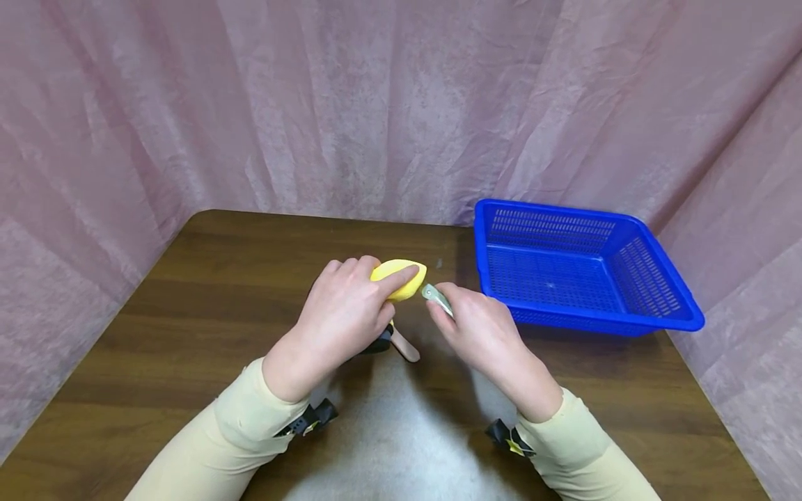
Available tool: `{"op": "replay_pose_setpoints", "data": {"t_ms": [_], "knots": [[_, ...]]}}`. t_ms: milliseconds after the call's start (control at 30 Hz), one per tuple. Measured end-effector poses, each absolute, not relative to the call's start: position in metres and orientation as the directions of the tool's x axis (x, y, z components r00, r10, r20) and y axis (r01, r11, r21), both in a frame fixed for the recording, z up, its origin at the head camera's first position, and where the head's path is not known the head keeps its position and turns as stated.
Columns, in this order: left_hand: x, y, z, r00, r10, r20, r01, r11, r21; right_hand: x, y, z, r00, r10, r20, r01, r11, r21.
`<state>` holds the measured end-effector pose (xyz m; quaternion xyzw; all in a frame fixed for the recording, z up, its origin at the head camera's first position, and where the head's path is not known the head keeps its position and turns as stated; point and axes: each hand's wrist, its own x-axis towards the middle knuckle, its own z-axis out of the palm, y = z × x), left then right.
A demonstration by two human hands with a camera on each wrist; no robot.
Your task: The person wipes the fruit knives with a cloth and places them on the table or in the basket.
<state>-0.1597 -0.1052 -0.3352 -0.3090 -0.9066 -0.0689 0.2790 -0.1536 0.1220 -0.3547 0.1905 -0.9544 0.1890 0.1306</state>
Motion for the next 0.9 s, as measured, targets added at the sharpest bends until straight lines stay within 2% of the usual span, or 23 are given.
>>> {"op": "replay_pose_setpoints", "data": {"t_ms": [900], "knots": [[-0.1509,-0.1043,-0.3311,-0.63,0.571,0.526,0.638,0.767,-0.069,-0.144,0.1227,-0.3461,-0.878,-0.336,0.341,-0.429,0.868,-0.249]]}}
